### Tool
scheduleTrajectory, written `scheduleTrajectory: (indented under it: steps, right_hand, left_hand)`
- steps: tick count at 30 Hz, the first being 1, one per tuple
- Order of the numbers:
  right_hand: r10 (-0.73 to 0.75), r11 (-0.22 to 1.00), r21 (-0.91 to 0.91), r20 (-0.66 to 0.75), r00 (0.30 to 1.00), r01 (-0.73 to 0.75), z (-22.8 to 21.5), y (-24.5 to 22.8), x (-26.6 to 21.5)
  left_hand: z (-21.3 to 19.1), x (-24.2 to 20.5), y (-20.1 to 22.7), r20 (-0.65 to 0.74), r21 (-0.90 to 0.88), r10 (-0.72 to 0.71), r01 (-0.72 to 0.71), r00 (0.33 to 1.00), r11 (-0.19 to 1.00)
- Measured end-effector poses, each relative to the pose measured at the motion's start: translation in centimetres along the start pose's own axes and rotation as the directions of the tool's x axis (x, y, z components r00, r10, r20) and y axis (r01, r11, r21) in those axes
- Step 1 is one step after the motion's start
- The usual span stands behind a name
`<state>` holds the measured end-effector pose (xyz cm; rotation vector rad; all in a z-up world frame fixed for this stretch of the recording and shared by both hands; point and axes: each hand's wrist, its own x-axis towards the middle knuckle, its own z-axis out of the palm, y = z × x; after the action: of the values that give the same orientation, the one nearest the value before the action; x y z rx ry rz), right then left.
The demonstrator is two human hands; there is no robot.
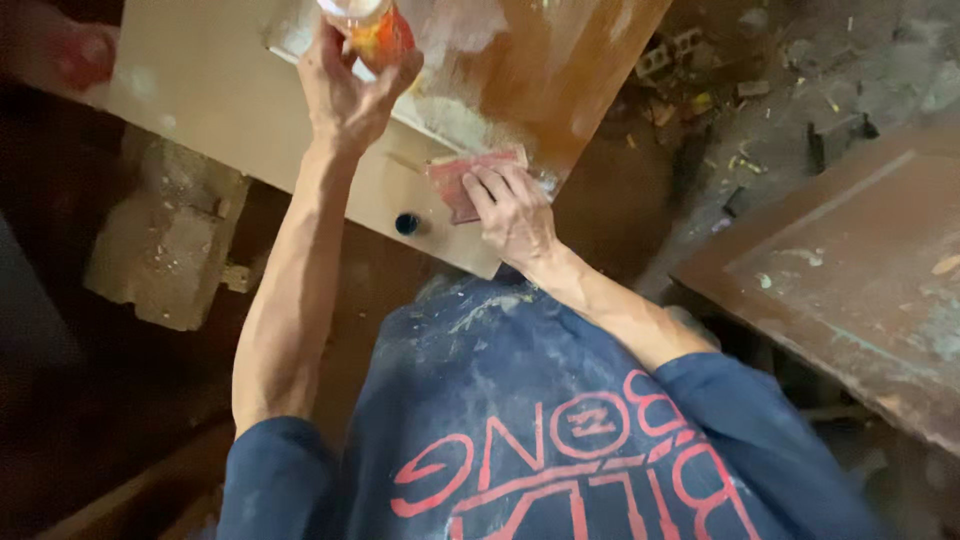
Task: The person pours a viscous amber liquid from a plastic bottle onto a large wooden board and spreads it with a cloth. They then use a sanding block to rub the surface, repeatedly adding more liquid and spreading it across the board.
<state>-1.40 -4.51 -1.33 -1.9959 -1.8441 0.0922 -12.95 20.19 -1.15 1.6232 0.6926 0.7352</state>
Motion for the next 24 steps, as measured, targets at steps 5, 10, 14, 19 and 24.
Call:
scheduleTrajectory:
  steps: [5, 10, 14, 19, 24]
  right_hand:
    - [0.020, 0.974, -0.226, -0.025, 0.999, -0.025, 0.1, 0.7, 2.1]
    - [0.093, 0.990, -0.113, 0.050, 0.994, -0.087, -0.3, -0.3, 1.5]
    - [0.198, 0.970, -0.140, -0.025, 0.980, -0.199, -1.2, -0.8, -1.6]
    - [0.314, 0.929, -0.178, -0.086, 0.945, -0.325, -0.8, -3.6, -4.5]
    - [0.431, 0.850, -0.203, -0.265, 0.863, -0.487, 2.1, -4.9, -6.3]
  left_hand:
    - [0.1, -0.6, 0.3, -0.001, -0.004, 0.003, -0.003, 1.000, 1.000]
    - [-0.9, -0.3, 0.8, 0.039, 0.010, -0.044, 0.044, 0.998, 0.999]
    - [-1.8, 0.2, 0.9, 0.118, 0.108, 0.009, -0.022, 0.993, 0.994]
    - [-2.7, 0.3, 1.1, 0.295, -0.022, 0.234, -0.239, 0.926, 0.971]
    - [-2.7, 0.9, 1.5, 0.334, -0.125, 0.150, -0.113, 0.931, 0.986]
